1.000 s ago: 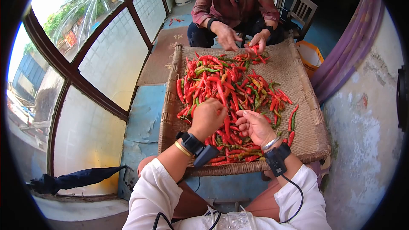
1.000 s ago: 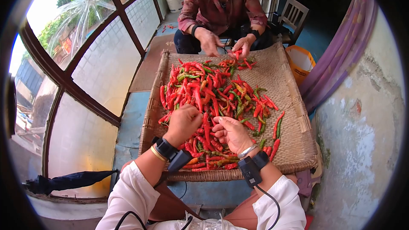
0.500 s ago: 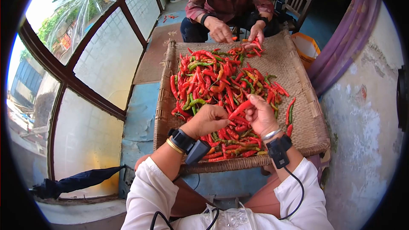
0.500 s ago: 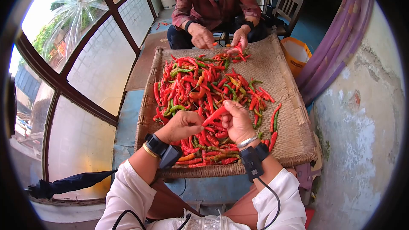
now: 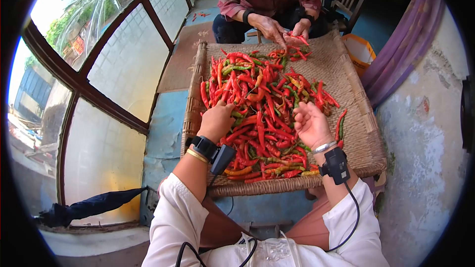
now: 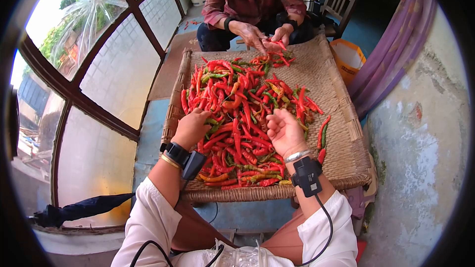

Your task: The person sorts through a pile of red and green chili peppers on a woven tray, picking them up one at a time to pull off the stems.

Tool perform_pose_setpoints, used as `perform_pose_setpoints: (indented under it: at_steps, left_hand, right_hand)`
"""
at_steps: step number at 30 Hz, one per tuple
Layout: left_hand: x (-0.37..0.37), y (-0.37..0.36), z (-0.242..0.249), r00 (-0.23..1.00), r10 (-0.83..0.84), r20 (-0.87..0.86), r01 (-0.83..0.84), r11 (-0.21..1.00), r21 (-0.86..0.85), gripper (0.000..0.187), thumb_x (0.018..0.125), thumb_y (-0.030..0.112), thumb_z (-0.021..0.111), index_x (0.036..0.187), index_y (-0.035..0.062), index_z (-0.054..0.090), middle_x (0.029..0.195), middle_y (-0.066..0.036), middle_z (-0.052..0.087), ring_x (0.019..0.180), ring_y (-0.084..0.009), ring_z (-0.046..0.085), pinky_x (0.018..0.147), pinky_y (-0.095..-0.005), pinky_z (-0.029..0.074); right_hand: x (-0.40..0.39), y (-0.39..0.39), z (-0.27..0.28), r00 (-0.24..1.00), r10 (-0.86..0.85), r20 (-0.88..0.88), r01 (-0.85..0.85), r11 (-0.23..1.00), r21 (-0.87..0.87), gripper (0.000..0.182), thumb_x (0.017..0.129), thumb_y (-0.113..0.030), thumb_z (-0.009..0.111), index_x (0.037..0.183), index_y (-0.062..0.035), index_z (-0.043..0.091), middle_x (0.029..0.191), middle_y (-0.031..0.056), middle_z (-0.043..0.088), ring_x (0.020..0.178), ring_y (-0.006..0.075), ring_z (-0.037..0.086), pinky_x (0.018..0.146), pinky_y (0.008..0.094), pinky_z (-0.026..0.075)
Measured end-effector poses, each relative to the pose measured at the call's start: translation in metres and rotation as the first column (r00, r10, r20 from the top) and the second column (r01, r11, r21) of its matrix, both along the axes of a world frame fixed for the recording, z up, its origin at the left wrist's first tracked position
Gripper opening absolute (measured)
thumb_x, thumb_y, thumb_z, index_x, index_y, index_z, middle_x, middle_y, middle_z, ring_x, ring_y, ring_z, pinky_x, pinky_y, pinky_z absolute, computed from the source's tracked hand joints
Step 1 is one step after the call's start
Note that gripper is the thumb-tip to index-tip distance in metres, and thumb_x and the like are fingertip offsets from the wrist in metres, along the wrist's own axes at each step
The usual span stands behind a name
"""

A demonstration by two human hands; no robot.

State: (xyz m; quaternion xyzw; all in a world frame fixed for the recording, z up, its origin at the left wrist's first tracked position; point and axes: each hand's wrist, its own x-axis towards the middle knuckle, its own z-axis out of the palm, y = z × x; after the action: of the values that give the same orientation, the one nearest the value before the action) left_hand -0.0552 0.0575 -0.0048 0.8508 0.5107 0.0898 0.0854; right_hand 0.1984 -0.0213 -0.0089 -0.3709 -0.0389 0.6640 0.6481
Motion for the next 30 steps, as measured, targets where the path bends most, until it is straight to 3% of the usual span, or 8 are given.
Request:
perform_pose_setpoints:
  at_steps: [5, 10, 11, 14, 18, 19, 24, 30]
  left_hand:
    - [0.003, -0.003, 0.009, 0.999, -0.024, -0.036, 0.022, 0.998, -0.062, 0.025, 0.068, 0.019, 0.061, 0.091, 0.0106, 0.062, 0.088, -0.011, 0.058, 0.083, -0.0283, 0.057, 0.07, -0.0391, 0.046]
    - [0.02, -0.014, 0.02, 0.91, -0.18, 0.374, 0.247, 0.959, -0.139, 0.021, 0.071, 0.019, 0.061, 0.087, 0.0053, 0.062, 0.073, -0.014, 0.059, 0.069, -0.0274, 0.058, 0.062, -0.0366, 0.045]
    - [0.023, -0.018, 0.022, 0.91, -0.177, 0.375, 0.245, 0.959, -0.142, 0.021, 0.071, 0.019, 0.061, 0.087, 0.0053, 0.062, 0.073, -0.014, 0.059, 0.069, -0.0274, 0.058, 0.062, -0.0366, 0.045]
    - [0.031, -0.028, 0.023, 0.813, -0.135, 0.567, 0.339, 0.9, -0.272, 0.016, 0.077, 0.01, 0.062, 0.09, 0.0006, 0.06, 0.059, -0.002, 0.053, 0.055, -0.0048, 0.05, 0.049, -0.0234, 0.041]
    - [0.038, -0.034, 0.021, 0.801, -0.028, 0.598, 0.384, 0.791, -0.477, 0.017, 0.079, 0.012, 0.061, 0.092, 0.0012, 0.061, 0.057, 0.001, 0.053, 0.052, -0.0018, 0.043, 0.046, -0.0196, 0.037]
    - [0.038, -0.033, 0.02, 0.802, -0.028, 0.596, 0.383, 0.791, -0.477, 0.017, 0.079, 0.012, 0.061, 0.092, 0.0012, 0.061, 0.057, 0.001, 0.053, 0.052, -0.0018, 0.043, 0.046, -0.0196, 0.037]
    - [0.041, -0.035, 0.013, 0.738, -0.194, 0.646, 0.488, 0.815, -0.312, 0.019, 0.077, 0.011, 0.063, 0.093, 0.0007, 0.061, 0.061, -0.002, 0.055, 0.057, -0.005, 0.046, 0.052, -0.022, 0.04]
    - [0.044, -0.034, 0.014, 0.761, -0.275, 0.588, 0.496, 0.831, -0.252, 0.016, 0.074, 0.009, 0.064, 0.088, 0.0007, 0.062, 0.066, -0.009, 0.058, 0.059, -0.0097, 0.053, 0.056, -0.0241, 0.043]
  right_hand:
    - [-0.014, -0.006, 0.001, 0.959, 0.246, 0.139, -0.255, 0.966, 0.048, 0.021, 0.082, -0.022, 0.056, 0.097, -0.0065, 0.054, 0.071, 0.0035, 0.059, 0.057, 0.0099, 0.055, 0.047, 0.022, 0.043]
    - [-0.027, -0.008, 0.0, 0.829, 0.384, 0.408, -0.411, 0.911, -0.022, 0.029, 0.083, -0.023, 0.056, 0.105, -0.0045, 0.052, 0.082, 0.0018, 0.058, 0.064, 0.0076, 0.055, 0.048, 0.019, 0.044]
    - [-0.031, -0.009, 0.002, 0.828, 0.386, 0.407, -0.413, 0.91, -0.025, 0.029, 0.083, -0.023, 0.056, 0.105, -0.0045, 0.052, 0.082, 0.0018, 0.058, 0.064, 0.0076, 0.055, 0.048, 0.019, 0.044]
    - [-0.039, -0.012, 0.007, 0.776, 0.431, 0.462, -0.485, 0.875, -0.001, 0.046, 0.083, -0.023, 0.056, 0.122, -0.0042, 0.041, 0.087, 0.0046, 0.056, 0.068, 0.0092, 0.056, 0.049, 0.0182, 0.043]
    - [-0.044, -0.014, 0.005, 0.752, 0.403, 0.522, -0.488, 0.872, 0.03, 0.042, 0.083, -0.023, 0.057, 0.118, -0.0047, 0.044, 0.084, 0.0037, 0.057, 0.065, 0.0086, 0.055, 0.048, 0.0197, 0.043]
    - [-0.042, -0.013, 0.002, 0.805, 0.414, 0.425, -0.467, 0.884, 0.022, 0.036, 0.083, -0.023, 0.057, 0.112, -0.0052, 0.046, 0.081, 0.0031, 0.057, 0.062, 0.0084, 0.054, 0.048, 0.0201, 0.043]
    - [-0.031, -0.01, -0.002, 0.861, 0.497, 0.111, -0.495, 0.868, -0.04, 0.018, 0.082, -0.021, 0.058, 0.091, -0.0085, 0.049, 0.069, 0.0015, 0.056, 0.055, 0.0077, 0.051, 0.044, 0.0203, 0.04]
    - [-0.035, -0.011, -0.002, 0.906, 0.361, 0.22, -0.351, 0.933, -0.083, 0.012, 0.082, -0.015, 0.055, 0.09, -0.0096, 0.048, 0.067, 0.0018, 0.055, 0.051, 0.0072, 0.049, 0.042, 0.0198, 0.038]
